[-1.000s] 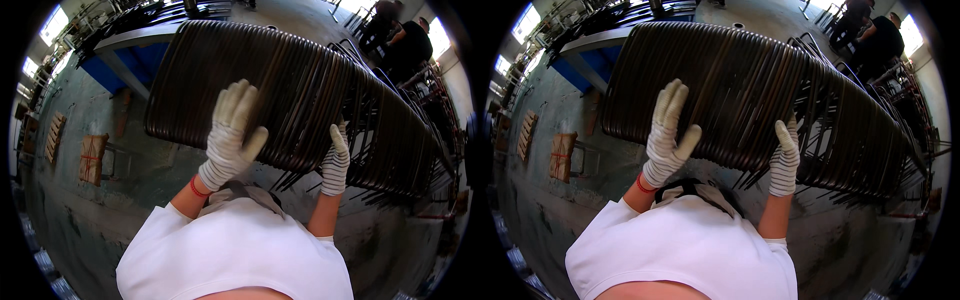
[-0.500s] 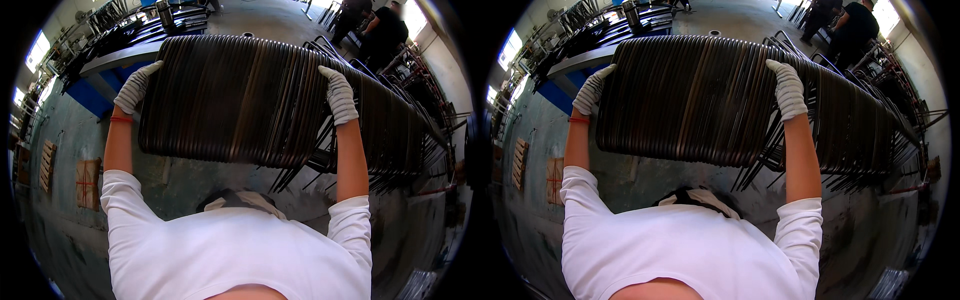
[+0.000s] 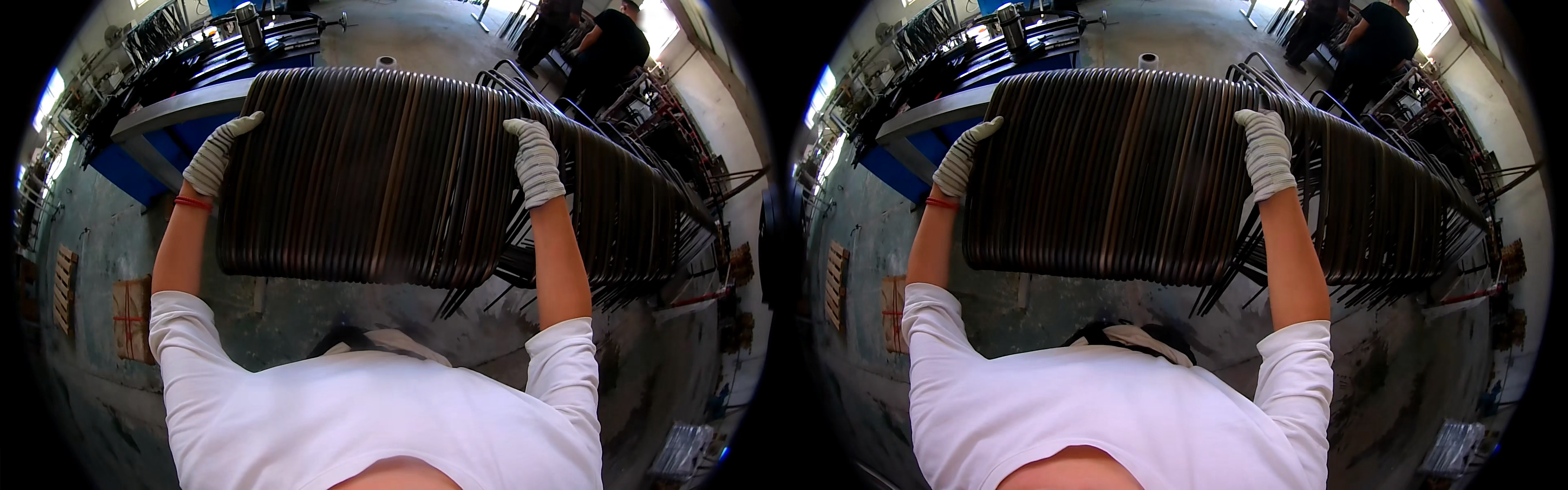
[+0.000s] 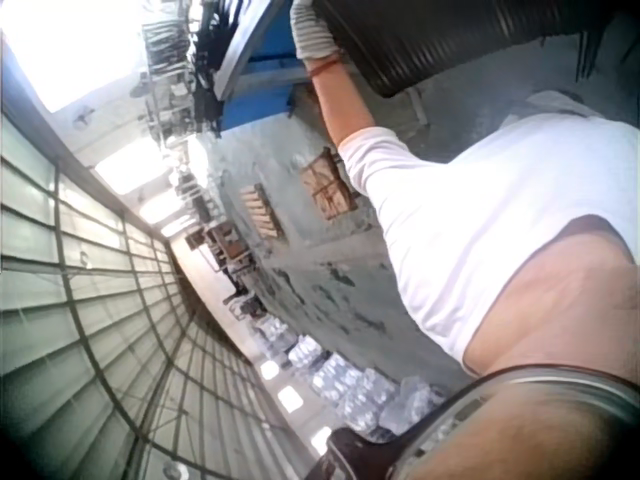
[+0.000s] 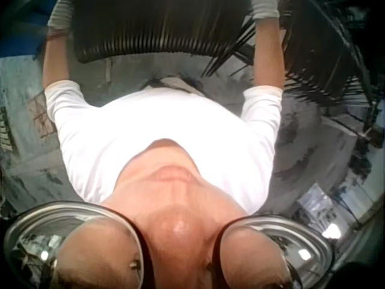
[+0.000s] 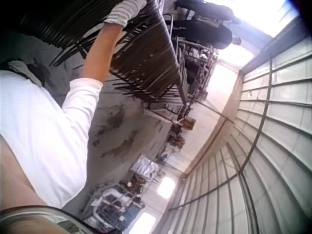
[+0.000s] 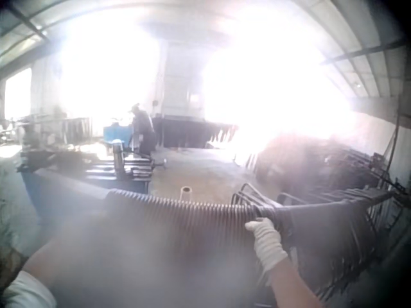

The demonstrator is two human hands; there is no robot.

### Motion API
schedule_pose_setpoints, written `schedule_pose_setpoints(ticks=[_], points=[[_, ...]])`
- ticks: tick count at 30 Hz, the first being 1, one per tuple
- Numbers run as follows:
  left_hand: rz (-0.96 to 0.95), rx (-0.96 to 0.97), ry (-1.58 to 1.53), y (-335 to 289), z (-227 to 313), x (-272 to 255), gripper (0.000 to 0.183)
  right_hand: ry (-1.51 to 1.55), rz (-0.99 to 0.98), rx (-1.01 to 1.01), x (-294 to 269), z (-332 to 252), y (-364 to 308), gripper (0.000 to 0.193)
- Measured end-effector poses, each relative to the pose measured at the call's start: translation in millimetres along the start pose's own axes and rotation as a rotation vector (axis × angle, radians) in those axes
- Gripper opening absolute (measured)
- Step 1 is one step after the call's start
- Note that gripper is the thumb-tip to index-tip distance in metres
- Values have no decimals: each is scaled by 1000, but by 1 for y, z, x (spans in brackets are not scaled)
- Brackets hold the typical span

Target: The person uses gloved hands to manipulate and align multiple dark metal chair frames stacked on a rack. They repeatedly adjust the position of the frames, ensuring they are properly aligned and secured within the stack.

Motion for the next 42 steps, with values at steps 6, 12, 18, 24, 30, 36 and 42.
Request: schedule_pose_setpoints(ticks=[6,12,18,24,30,36,42], points=[[18,68,90,0,11,-8,26,-314,2,-12,2,14,25,45],[5,53,550,-5,37,-51,33,-182,-124,56,-8,5,13,59],[490,63,1139,-21,16,23,50,527,-374,-67,-7,52,-21,57],[102,450,1441,-48,-79,144,49,782,-351,-39,12,65,-100,34],[-8,469,1582,-26,-146,223,44,788,-245,65,12,103,-102,24],[-188,539,1646,-5,-182,252,44,588,-310,56,-2,99,-106,21],[-177,529,1723,0,-193,250,45,654,-360,78,-17,87,-115,17]])
Point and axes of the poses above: each hand's wrist, its own y-axis towards the middle knuckle, its own x-axis out of the palm, z = x × y, the point moved 2 cm from there along y, towards the middle knuckle, and after that the axes turned 14 degrees about -z, right-handed, at the moved point
